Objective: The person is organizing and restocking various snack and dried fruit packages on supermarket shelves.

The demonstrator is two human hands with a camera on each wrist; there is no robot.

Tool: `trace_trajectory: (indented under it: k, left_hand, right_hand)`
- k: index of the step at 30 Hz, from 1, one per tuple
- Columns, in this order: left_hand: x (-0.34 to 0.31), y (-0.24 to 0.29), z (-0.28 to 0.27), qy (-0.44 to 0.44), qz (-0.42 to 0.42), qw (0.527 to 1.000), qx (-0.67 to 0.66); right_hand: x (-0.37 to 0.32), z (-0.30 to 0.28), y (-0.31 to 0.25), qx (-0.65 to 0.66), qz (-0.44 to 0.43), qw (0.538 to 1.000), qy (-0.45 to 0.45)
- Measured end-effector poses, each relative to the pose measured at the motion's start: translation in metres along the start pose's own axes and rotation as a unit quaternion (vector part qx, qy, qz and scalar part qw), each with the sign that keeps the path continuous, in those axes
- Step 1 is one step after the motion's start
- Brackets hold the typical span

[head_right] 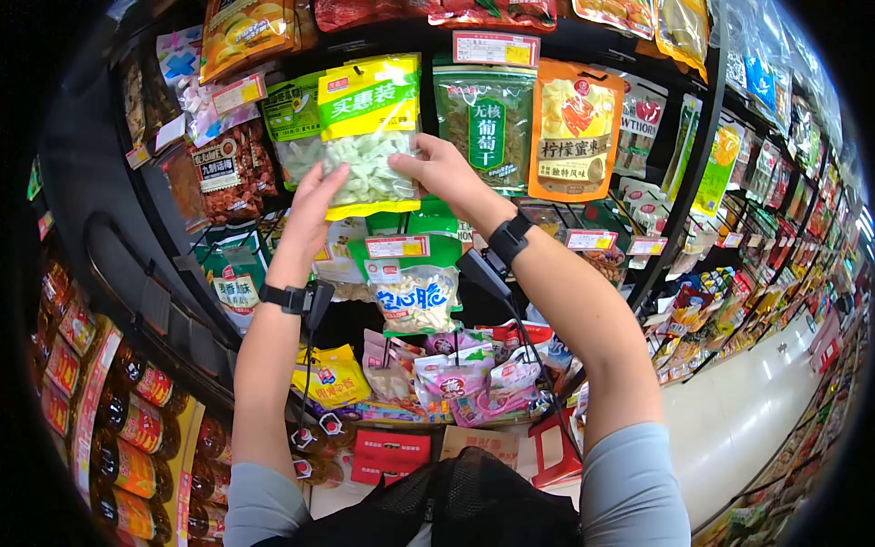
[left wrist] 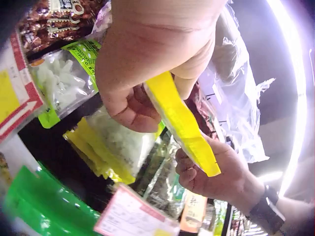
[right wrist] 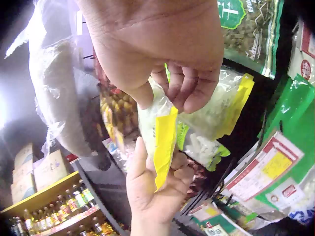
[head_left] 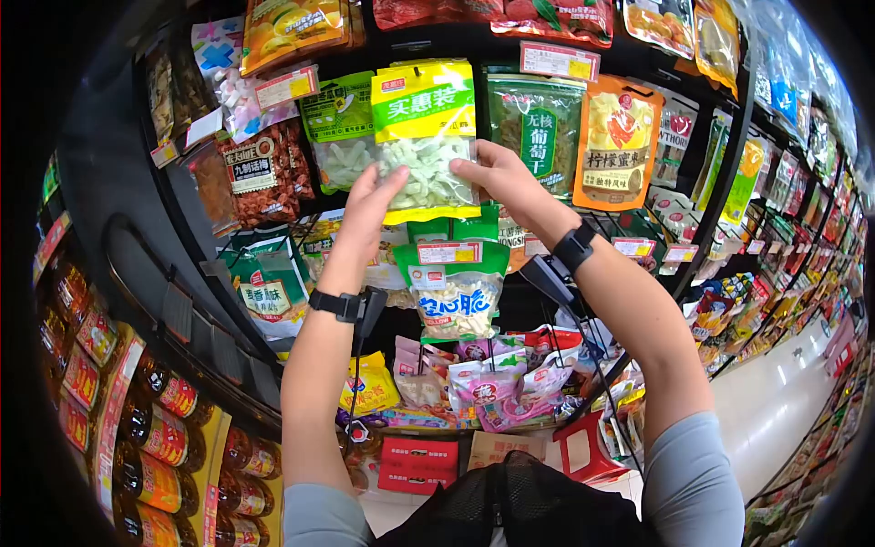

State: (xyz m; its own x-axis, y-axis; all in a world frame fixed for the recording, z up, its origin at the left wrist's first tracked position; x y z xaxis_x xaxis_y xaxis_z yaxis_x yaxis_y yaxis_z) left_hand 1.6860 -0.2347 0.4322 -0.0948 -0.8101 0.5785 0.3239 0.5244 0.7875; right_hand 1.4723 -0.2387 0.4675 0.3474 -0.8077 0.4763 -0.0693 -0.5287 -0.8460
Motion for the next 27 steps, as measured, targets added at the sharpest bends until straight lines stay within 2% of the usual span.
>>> trace_trajectory:
  k: [3, 5, 7, 8, 10, 11, 12, 13, 14, 15, 18, 19, 21, 22, 23, 25, 27]
  left_hand:
    - [-0.026, 0.029, 0.021, 0.007, -0.019, 0.996, -0.091]
    - [-0.037, 0.041, 0.026, -0.003, 0.001, 0.994, -0.112]
    - [-0.05, 0.048, 0.033, 0.043, 0.017, 0.991, -0.124]
    - [-0.059, 0.057, 0.038, 0.021, 0.018, 0.993, -0.119]
    - [-0.076, 0.051, 0.033, 0.055, 0.003, 0.986, -0.16]
    - [-0.094, 0.054, 0.049, 0.077, -0.005, 0.984, -0.158]
    - [-0.112, 0.049, 0.046, 0.059, -0.019, 0.988, -0.138]
    - [-0.141, 0.038, 0.058, 0.112, 0.04, 0.991, -0.062]
    - [-0.162, 0.02, 0.061, 0.157, 0.045, 0.986, -0.017]
    - [-0.187, -0.005, 0.054, 0.15, 0.038, 0.988, 0.006]
    - [-0.291, -0.098, 0.032, -0.026, -0.077, 0.997, 0.01]
    - [-0.305, -0.11, 0.048, -0.075, -0.113, 0.991, 0.001]
    - [-0.298, -0.117, 0.102, -0.153, -0.15, 0.976, -0.029]
    - [-0.307, -0.138, 0.11, -0.21, -0.144, 0.967, -0.013]
    - [-0.314, -0.157, 0.121, -0.246, -0.15, 0.958, -0.013]
    - [-0.323, -0.191, 0.142, -0.317, -0.158, 0.935, -0.01]
    - [-0.341, -0.229, 0.156, -0.363, -0.218, 0.905, -0.027]
  right_hand:
    - [-0.024, 0.01, -0.029, 0.057, -0.054, 0.997, 0.004]
    - [-0.026, 0.01, -0.035, 0.067, -0.115, 0.991, -0.008]
    - [-0.033, 0.011, -0.048, 0.04, -0.16, 0.986, 0.008]
    - [-0.041, 0.012, -0.058, 0.019, -0.16, 0.987, 0.009]
    - [-0.073, 0.009, -0.078, -0.011, -0.147, 0.989, 0.008]
    - [-0.094, 0.01, -0.084, -0.022, -0.138, 0.99, 0.007]
    - [-0.11, 0.009, -0.076, -0.026, -0.129, 0.991, -0.013]
    - [-0.128, 0.004, -0.07, -0.043, -0.118, 0.991, -0.036]
    - [-0.151, 0.0, -0.064, -0.062, -0.096, 0.991, -0.069]
    - [-0.173, -0.005, -0.057, -0.082, -0.071, 0.989, -0.102]
    - [-0.242, -0.02, -0.031, -0.145, 0.002, 0.974, -0.175]
    - [-0.266, -0.025, -0.017, -0.164, -0.021, 0.974, -0.157]
    - [-0.312, -0.034, 0.003, -0.242, 0.044, 0.955, -0.164]
    - [-0.333, -0.035, 0.016, -0.243, 0.056, 0.96, -0.129]
    - [-0.362, -0.038, 0.035, -0.227, 0.129, 0.958, -0.117]
    - [-0.409, -0.039, 0.066, -0.227, 0.217, 0.947, -0.07]
    - [-0.451, -0.038, 0.092, -0.237, 0.285, 0.928, -0.024]
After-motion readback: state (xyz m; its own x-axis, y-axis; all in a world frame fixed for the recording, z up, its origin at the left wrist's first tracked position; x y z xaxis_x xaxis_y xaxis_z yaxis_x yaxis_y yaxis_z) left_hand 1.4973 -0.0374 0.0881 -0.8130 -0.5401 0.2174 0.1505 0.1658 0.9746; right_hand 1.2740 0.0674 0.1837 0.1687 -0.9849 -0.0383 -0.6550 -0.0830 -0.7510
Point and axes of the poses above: each hand's wrist, its own x-axis towards the middle knuckle, its own z-axis out of the palm, y = z × x, the point moved 2 cm from there along x, towards the middle knuckle, and after that the axes turned 2 degrees about -x, right-handed, at the moved point
